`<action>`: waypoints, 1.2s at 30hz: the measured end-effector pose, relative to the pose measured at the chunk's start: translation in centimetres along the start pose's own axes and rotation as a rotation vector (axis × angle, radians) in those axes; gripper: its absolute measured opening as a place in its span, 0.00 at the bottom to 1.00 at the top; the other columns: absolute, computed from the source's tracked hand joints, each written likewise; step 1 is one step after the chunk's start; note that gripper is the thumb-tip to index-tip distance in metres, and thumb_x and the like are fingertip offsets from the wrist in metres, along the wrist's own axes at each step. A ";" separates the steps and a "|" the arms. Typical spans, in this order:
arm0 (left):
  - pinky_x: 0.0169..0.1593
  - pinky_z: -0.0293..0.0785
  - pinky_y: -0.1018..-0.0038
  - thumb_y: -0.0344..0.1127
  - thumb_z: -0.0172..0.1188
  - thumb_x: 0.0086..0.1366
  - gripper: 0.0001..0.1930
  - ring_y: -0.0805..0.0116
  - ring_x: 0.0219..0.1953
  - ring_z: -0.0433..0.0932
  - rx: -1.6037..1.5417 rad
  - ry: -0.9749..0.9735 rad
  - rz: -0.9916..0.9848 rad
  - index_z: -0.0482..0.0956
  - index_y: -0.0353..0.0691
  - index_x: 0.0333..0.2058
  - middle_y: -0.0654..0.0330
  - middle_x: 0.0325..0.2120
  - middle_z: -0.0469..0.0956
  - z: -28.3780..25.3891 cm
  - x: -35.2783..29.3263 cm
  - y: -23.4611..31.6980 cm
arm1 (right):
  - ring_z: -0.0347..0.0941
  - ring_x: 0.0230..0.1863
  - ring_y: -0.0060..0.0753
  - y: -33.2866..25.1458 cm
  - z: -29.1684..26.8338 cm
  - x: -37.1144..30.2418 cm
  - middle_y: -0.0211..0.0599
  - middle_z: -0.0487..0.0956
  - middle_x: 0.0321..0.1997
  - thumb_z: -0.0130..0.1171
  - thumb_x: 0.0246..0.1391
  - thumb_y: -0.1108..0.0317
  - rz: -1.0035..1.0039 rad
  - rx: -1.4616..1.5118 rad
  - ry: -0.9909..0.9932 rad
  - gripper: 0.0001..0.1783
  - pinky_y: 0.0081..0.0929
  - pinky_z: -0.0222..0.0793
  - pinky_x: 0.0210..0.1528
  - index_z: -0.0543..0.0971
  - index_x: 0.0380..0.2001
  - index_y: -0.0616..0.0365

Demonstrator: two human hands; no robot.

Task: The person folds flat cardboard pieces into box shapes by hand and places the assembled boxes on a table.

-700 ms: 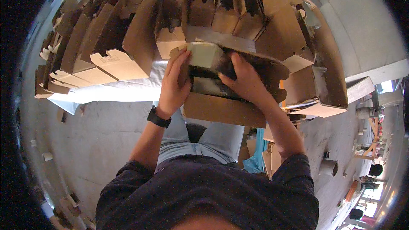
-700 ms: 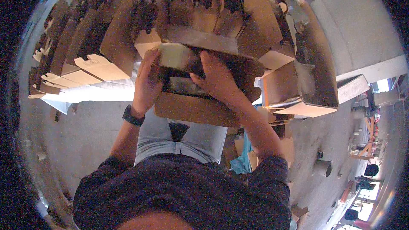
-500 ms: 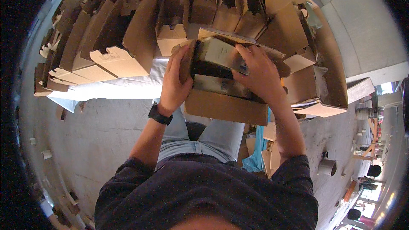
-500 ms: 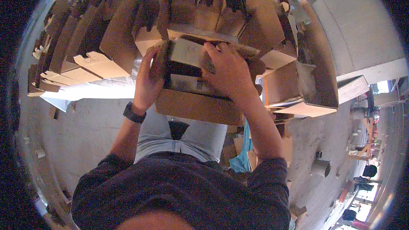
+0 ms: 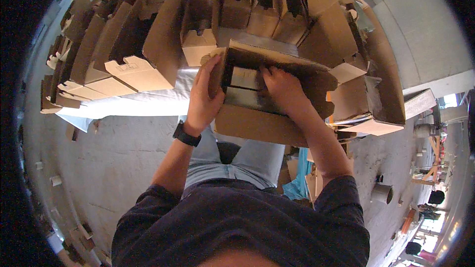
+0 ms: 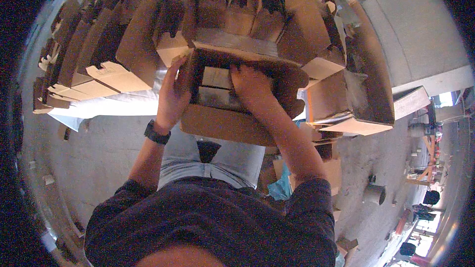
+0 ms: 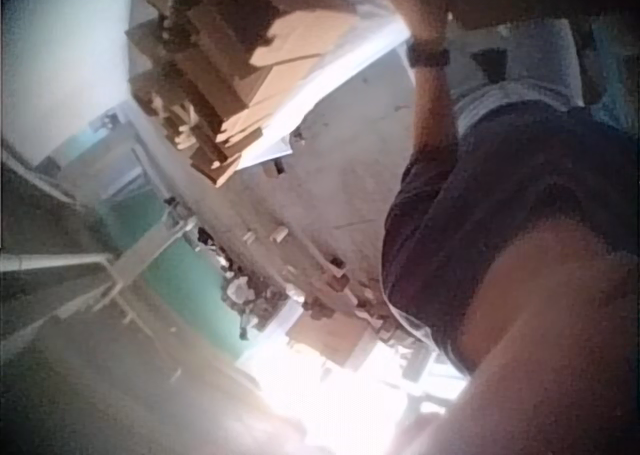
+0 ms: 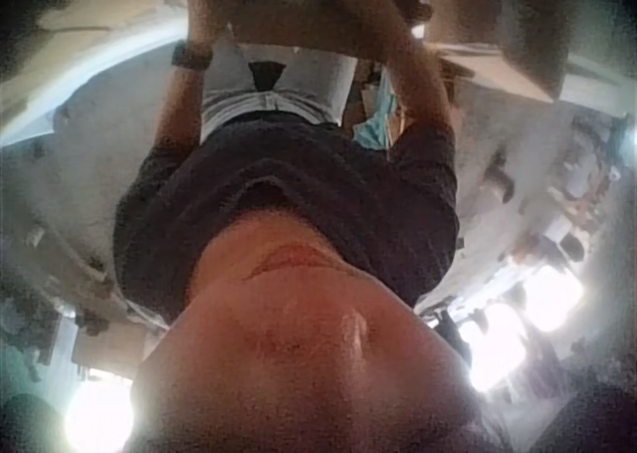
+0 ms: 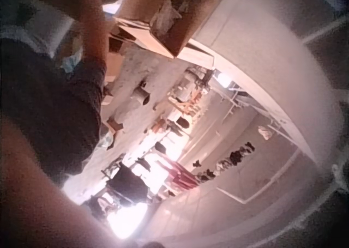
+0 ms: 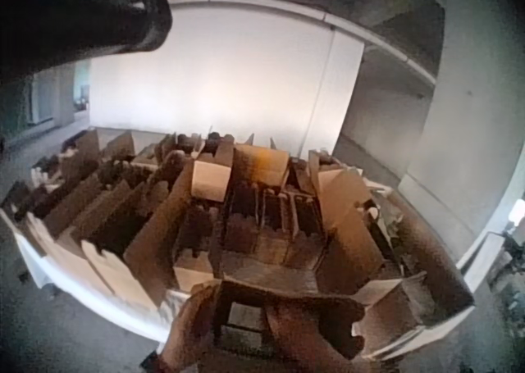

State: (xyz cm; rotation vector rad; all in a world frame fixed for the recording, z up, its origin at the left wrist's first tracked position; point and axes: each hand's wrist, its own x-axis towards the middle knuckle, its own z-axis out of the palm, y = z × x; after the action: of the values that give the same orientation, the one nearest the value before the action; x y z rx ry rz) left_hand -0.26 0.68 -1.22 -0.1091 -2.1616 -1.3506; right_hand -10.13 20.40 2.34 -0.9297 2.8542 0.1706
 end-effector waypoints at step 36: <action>0.65 0.56 0.64 0.16 0.48 0.45 0.32 0.50 0.63 0.60 -0.067 -0.054 -0.018 0.69 0.39 0.53 0.49 0.58 0.65 0.2 -0.2 -0.4 | 0.78 0.35 0.36 0.7 -7.3 -9.5 0.42 0.81 0.35 0.60 0.51 0.71 -0.102 0.530 0.974 0.09 0.33 0.74 0.36 0.78 0.37 0.59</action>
State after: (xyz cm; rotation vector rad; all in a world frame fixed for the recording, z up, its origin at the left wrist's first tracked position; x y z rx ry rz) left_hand -0.35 0.71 -1.69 -0.1544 -2.1668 -1.4466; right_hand -3.62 25.40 11.10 -1.2463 3.2821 -1.3214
